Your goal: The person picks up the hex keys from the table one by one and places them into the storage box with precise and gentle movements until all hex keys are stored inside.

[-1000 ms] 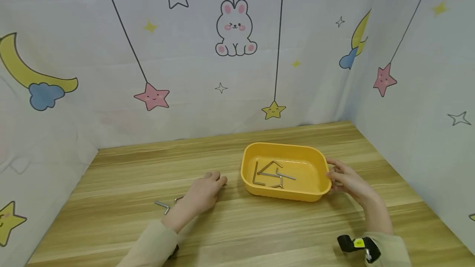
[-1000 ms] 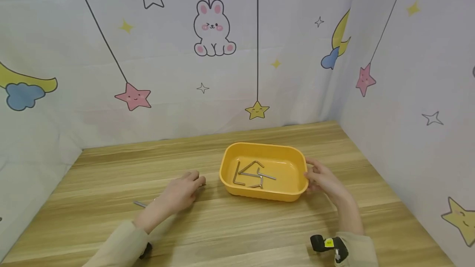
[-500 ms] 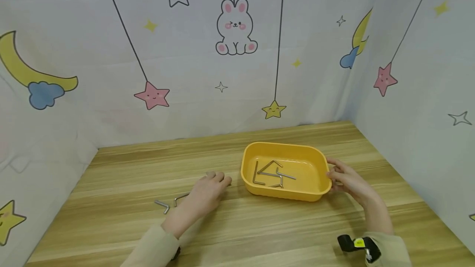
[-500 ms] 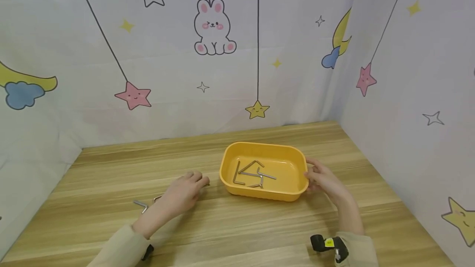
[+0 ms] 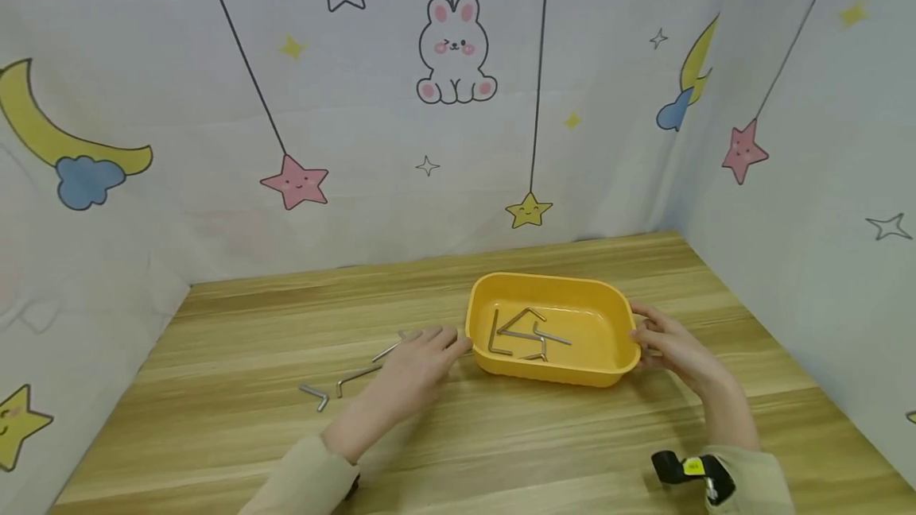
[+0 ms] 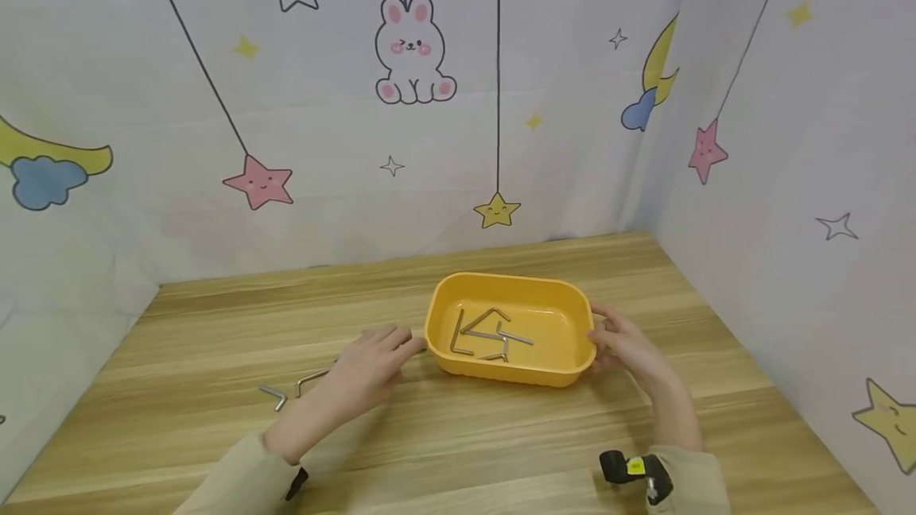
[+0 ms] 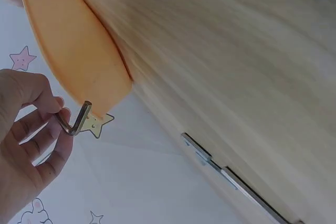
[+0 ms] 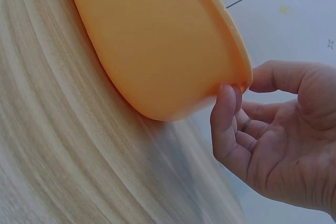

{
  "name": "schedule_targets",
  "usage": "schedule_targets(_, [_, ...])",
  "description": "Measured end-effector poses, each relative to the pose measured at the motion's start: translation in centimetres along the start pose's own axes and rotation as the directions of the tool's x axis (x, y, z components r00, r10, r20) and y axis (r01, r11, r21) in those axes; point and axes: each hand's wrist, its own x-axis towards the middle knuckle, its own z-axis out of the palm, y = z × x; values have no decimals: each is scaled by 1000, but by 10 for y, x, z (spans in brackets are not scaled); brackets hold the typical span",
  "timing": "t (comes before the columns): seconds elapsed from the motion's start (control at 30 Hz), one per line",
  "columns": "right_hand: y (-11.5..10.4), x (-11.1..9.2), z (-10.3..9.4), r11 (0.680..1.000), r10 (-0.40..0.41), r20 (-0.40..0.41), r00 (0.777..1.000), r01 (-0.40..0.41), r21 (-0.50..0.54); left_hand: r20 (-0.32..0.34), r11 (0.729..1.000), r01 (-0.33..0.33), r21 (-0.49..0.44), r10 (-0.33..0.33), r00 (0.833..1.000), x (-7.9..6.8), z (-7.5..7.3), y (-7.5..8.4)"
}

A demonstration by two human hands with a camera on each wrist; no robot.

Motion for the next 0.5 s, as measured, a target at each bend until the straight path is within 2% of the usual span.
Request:
schedule_targets(0.3, [1, 1, 0, 1000, 0, 2, 1000, 0, 0, -97, 998, -48, 35, 51, 994, 14, -4, 7])
schedule_targets(0.5, [2, 1, -1, 1000, 5, 5, 1000, -5, 0, -100, 998, -50, 49, 55, 994, 23, -6, 11])
